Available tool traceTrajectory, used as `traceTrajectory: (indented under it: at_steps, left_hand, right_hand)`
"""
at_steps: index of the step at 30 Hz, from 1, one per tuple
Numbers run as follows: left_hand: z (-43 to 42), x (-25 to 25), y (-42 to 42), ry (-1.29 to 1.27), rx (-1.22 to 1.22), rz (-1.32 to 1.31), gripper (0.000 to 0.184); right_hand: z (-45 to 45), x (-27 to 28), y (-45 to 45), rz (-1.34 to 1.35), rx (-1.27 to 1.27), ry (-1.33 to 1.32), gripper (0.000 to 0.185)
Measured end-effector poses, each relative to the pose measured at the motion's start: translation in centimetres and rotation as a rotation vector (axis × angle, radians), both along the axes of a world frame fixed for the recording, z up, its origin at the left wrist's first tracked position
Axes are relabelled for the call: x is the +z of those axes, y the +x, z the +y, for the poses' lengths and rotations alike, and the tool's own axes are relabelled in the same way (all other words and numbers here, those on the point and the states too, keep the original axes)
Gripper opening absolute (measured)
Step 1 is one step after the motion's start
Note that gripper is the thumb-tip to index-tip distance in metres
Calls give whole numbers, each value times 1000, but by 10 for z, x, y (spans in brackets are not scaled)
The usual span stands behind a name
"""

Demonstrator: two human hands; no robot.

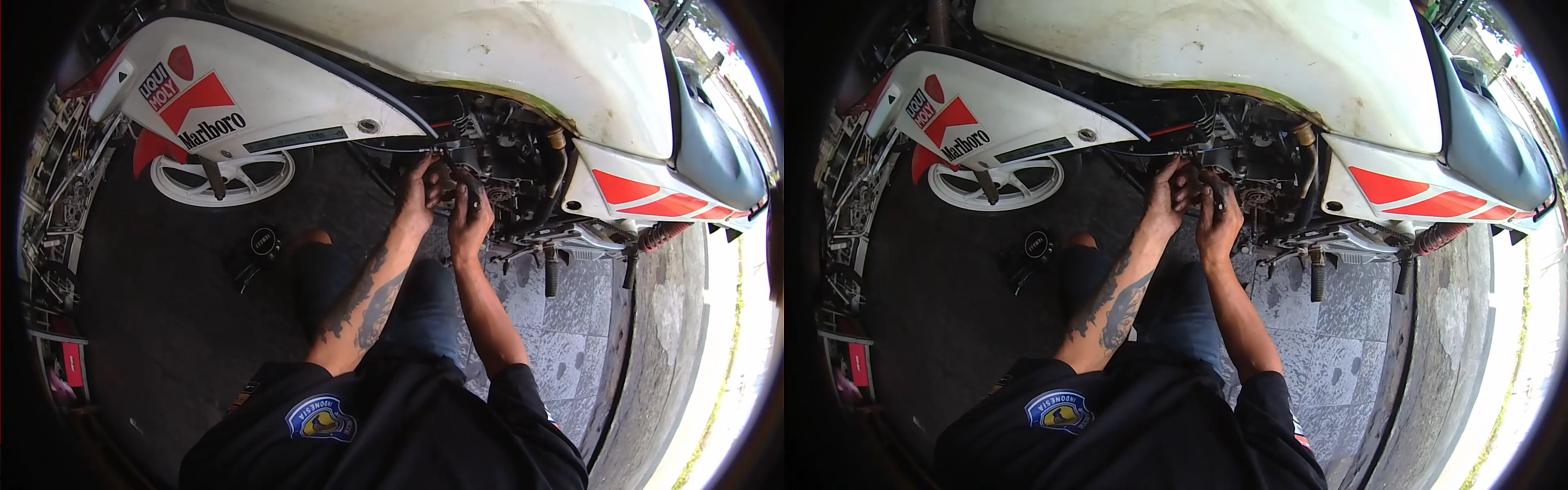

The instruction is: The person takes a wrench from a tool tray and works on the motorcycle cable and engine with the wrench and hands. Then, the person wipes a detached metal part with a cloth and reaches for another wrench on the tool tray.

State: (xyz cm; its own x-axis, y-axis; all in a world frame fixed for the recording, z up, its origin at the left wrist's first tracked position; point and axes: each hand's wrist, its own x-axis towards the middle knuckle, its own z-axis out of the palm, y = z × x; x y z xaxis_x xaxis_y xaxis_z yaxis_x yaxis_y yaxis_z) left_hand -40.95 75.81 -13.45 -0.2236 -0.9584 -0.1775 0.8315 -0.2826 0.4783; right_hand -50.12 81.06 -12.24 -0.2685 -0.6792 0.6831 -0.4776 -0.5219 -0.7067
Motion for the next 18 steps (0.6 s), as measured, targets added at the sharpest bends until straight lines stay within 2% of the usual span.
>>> traceTrajectory:
  at_steps: [7,11,13,16,17,18]
  left_hand:
    - [4,8,0,20,20,-48,21]
    - [6,16,0,58,27,-74,17]
    - [6,15,-1,73,43,-82,16]
    - [3,12,-2,28,48,-34,15]
    - [3,10,-1,22,29,-8,14]
    - [1,10,-2,16,16,23,13]
  right_hand:
    - [-6,-1,3,84,-19,-54,16]
    - [-25,33,-4,52,-39,22,14]
    - [-42,57,-14,378,-122,183,19]
    - [-41,68,-13,378,-159,142,23]
    - [-37,62,-18,262,-143,241,22]
    - [-27,64,-17,270,-138,236,22]
